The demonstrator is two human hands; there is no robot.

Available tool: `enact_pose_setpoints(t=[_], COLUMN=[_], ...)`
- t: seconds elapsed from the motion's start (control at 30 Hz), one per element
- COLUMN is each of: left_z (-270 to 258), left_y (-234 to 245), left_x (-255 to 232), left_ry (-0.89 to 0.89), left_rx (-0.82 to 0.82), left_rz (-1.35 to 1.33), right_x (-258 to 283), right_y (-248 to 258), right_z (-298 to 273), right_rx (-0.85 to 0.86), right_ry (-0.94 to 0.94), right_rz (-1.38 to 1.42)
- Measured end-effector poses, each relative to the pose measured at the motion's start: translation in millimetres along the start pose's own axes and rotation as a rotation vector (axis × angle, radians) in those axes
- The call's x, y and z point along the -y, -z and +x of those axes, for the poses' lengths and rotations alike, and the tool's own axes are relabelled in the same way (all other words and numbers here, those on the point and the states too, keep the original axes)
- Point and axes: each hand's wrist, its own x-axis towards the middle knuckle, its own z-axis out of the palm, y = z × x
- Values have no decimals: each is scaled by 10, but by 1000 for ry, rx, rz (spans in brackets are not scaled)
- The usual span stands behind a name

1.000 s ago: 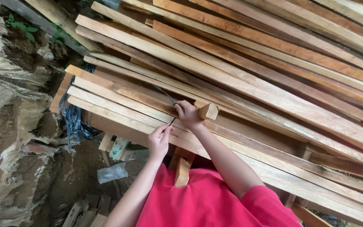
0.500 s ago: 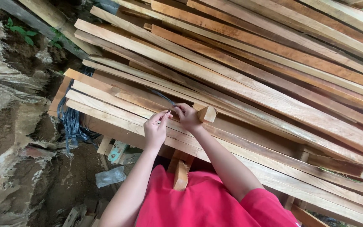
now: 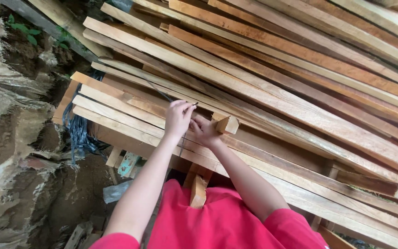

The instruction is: Bundling multiple wooden planks together using plastic cable ties.

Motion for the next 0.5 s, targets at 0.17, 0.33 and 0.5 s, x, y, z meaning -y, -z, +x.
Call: enact_pose_setpoints(t=[0.17,0.33,0.5], left_z=[74,27,-335], left_y=[-230,-58,334], left_x=[143,-84,-483], left_ry=[-24,-93,398], left_rx=[66,-74,-384], left_rz=[0,-85,-266], right_x=[-82,115,352], right_y=[52,98,161], right_z=[-24,52,92], right_rx=[-24,-66,-46], right_ry=[-16,-44,-114], right_rz=[36,85,136])
